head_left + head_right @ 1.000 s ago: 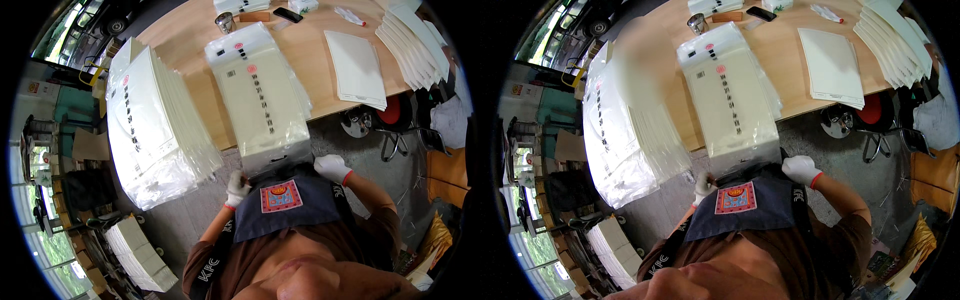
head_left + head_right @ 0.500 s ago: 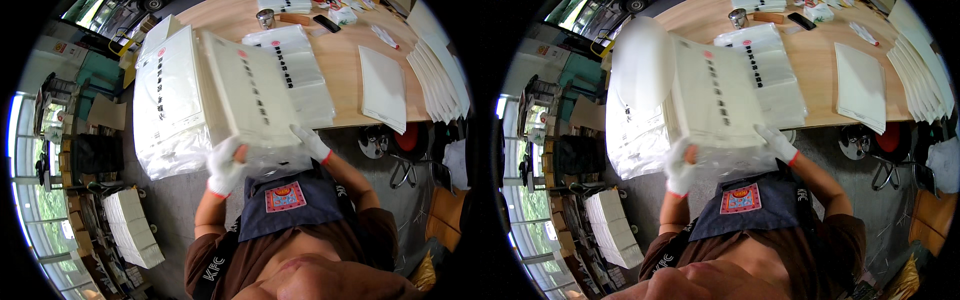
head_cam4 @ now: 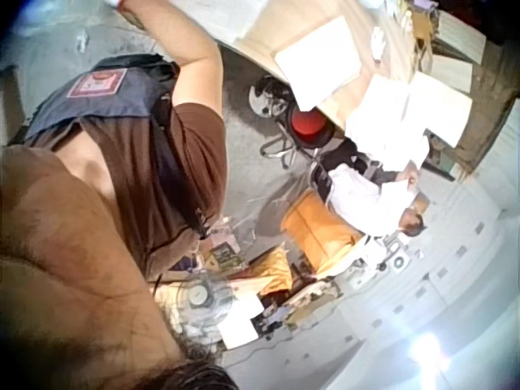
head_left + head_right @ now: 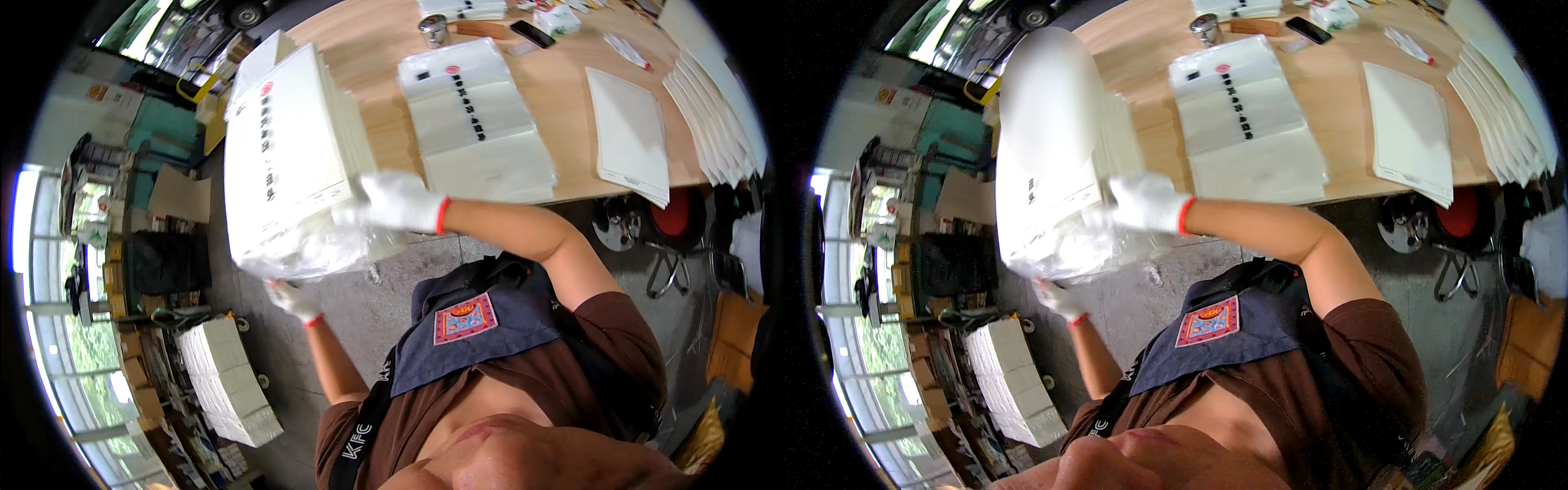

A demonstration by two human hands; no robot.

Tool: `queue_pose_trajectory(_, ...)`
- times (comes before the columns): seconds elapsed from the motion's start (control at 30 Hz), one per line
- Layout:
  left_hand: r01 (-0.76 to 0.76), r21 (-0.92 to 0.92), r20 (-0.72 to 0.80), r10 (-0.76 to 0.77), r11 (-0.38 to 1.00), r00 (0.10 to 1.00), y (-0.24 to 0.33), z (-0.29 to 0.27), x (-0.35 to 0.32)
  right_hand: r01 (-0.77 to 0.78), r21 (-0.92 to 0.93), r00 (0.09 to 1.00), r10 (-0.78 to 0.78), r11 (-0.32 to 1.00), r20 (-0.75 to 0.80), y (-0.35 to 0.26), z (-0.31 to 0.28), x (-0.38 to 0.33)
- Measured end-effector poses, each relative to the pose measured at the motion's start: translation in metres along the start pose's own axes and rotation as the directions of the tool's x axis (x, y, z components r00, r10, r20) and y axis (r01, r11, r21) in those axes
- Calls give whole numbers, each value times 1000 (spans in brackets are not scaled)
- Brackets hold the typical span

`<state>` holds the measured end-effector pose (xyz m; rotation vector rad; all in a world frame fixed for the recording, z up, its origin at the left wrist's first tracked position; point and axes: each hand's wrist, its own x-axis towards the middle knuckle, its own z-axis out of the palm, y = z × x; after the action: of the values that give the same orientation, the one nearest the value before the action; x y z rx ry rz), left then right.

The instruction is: The person repeatedly picks up stacks of white papers and inserts them into clear plastic sleeves on a table. They handle the papers and sleeves by hand, placing each filled sleeve onto a growing pile.

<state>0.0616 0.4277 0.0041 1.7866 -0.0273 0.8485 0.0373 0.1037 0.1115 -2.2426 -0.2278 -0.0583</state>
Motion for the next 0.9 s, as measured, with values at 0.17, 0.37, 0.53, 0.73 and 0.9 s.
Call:
queue_pose_trajectory(0.17, 404, -30, 711, -265, 914, 652, -45, 91, -177, -115, 16, 903, 98, 993, 418, 65, 40, -92)
queue_pose_trajectory(0.37, -243, -94, 887, 192, 965, 421, 90, 271, -170, -506, 306, 851, 524, 807, 24, 141, 28, -194)
queue_pose_trajectory(0.53, -530, -79, 981, 160, 844, 110, 73, 335, -175, -591, 431, 760, 650, 682, 14, 147, 19, -214)
queue_pose_trajectory(0.73, -356, -166, 964, 228, 920, 140, 75, 345, -159, -425, 686, 706, 691, 591, -158, 198, -2, -158)
queue_pose_trajectory(0.9, 178, -82, 961, 30, 981, 273, 90, 352, -133, -459, 492, 704, 640, 740, -307, 246, -7, -92)
